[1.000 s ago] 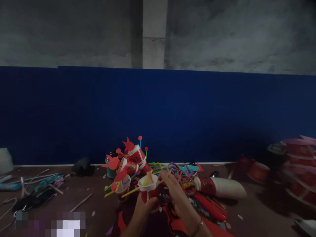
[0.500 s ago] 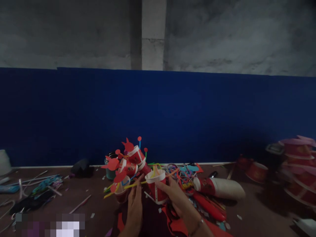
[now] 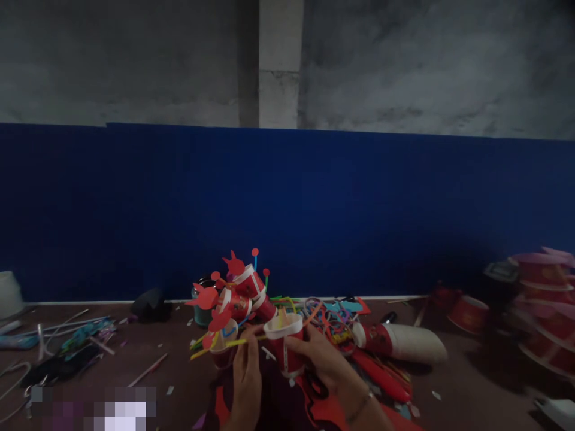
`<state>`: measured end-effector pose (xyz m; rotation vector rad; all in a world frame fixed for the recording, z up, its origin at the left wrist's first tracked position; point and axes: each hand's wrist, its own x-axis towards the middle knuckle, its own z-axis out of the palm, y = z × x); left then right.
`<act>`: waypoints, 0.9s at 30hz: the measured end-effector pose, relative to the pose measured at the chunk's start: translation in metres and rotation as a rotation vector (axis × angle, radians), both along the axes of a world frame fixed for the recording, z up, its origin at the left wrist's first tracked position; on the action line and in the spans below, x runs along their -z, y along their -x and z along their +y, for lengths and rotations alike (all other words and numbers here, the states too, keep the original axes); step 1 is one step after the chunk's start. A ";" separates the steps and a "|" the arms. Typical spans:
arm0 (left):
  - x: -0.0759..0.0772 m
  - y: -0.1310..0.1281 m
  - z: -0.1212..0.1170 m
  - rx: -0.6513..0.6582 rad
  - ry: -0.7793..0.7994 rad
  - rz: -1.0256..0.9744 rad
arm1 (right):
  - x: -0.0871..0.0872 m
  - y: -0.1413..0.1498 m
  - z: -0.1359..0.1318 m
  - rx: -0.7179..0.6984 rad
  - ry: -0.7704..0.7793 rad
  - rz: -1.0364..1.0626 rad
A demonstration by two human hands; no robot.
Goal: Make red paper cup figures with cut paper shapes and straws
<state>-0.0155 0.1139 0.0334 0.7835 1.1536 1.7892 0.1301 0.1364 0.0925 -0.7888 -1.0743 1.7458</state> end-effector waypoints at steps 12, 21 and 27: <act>-0.004 -0.002 0.007 0.141 -0.069 0.187 | 0.057 0.019 -0.001 0.348 -0.107 -0.065; 0.005 -0.002 0.004 0.147 0.099 0.003 | 0.067 0.011 -0.001 0.396 -0.209 -0.148; -0.005 -0.005 0.003 0.248 -0.068 0.030 | 0.066 0.012 -0.005 0.326 -0.207 -0.181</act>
